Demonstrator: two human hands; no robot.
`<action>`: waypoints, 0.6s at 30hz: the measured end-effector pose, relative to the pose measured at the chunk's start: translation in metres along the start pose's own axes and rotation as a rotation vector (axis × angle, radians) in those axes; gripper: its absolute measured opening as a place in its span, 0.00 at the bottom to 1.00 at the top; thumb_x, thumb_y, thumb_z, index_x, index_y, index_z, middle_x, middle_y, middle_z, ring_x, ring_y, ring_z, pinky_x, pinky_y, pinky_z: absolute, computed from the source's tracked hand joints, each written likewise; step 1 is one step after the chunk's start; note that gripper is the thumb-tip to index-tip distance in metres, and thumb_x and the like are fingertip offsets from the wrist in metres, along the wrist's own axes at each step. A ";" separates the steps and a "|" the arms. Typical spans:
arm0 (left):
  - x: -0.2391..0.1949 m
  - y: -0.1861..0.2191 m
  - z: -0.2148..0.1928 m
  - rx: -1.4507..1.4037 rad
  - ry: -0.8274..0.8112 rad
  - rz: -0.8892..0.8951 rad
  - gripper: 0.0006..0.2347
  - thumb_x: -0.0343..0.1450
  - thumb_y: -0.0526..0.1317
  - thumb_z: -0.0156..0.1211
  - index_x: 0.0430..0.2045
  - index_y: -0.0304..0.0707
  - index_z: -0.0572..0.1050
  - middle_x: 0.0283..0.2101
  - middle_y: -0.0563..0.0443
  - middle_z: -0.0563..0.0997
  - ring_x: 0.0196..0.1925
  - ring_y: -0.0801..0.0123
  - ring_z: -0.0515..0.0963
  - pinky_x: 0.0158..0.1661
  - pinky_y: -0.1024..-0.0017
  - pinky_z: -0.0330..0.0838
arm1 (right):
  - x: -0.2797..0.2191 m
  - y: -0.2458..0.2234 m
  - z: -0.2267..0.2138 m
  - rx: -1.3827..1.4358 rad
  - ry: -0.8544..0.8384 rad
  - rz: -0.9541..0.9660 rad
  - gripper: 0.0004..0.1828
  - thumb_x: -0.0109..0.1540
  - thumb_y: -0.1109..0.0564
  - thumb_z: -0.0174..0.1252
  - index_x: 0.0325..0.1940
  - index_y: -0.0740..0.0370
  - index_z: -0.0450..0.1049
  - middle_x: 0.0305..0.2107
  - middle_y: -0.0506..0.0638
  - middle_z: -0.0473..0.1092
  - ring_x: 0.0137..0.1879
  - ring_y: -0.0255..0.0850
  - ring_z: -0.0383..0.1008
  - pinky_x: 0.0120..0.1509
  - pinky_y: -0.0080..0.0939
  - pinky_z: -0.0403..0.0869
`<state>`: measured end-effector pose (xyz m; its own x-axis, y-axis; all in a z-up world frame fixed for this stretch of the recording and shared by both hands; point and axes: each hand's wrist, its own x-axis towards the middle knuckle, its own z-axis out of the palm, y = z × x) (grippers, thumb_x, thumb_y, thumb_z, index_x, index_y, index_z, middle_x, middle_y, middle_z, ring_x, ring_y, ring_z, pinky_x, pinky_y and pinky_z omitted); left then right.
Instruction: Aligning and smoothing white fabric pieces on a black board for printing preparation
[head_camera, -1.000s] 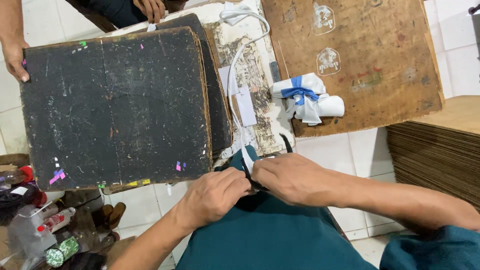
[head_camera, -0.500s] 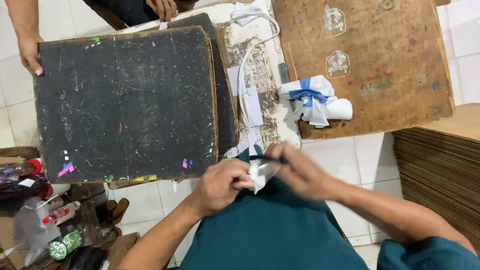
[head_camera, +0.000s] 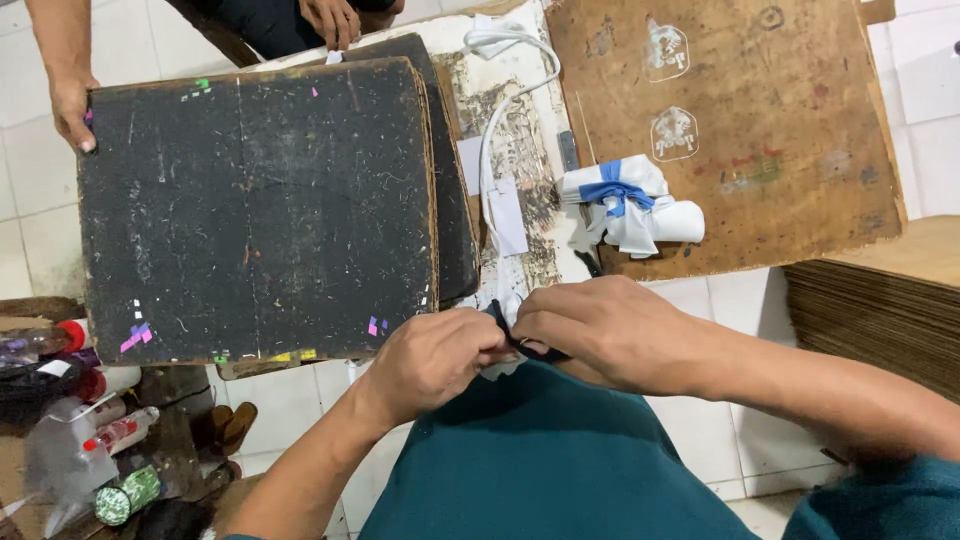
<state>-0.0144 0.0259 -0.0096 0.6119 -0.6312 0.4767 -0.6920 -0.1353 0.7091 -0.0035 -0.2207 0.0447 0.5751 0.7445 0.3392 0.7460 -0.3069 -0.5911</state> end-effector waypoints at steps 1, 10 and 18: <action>0.000 -0.001 0.001 0.024 -0.021 0.011 0.05 0.76 0.33 0.52 0.34 0.33 0.76 0.30 0.46 0.78 0.29 0.51 0.80 0.27 0.62 0.80 | -0.001 0.001 0.001 -0.032 -0.031 -0.026 0.06 0.67 0.62 0.51 0.39 0.65 0.74 0.32 0.55 0.71 0.30 0.54 0.74 0.25 0.47 0.74; 0.009 0.010 0.002 0.030 -0.065 -0.023 0.05 0.77 0.31 0.48 0.31 0.33 0.72 0.26 0.46 0.73 0.29 0.48 0.79 0.27 0.62 0.79 | 0.006 -0.010 -0.006 -0.237 -0.270 -0.026 0.09 0.68 0.63 0.47 0.38 0.64 0.74 0.29 0.56 0.72 0.29 0.46 0.77 0.28 0.39 0.76; -0.008 0.001 0.017 -0.060 -0.041 -0.078 0.05 0.76 0.31 0.49 0.30 0.35 0.71 0.27 0.47 0.73 0.29 0.50 0.78 0.27 0.62 0.78 | -0.001 -0.008 0.011 -0.226 -0.397 0.075 0.09 0.69 0.56 0.50 0.40 0.65 0.71 0.31 0.61 0.73 0.33 0.51 0.80 0.34 0.46 0.79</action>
<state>-0.0262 0.0178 -0.0209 0.6461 -0.6515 0.3976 -0.6177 -0.1402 0.7738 -0.0136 -0.2123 0.0414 0.4898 0.8713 -0.0311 0.7872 -0.4573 -0.4137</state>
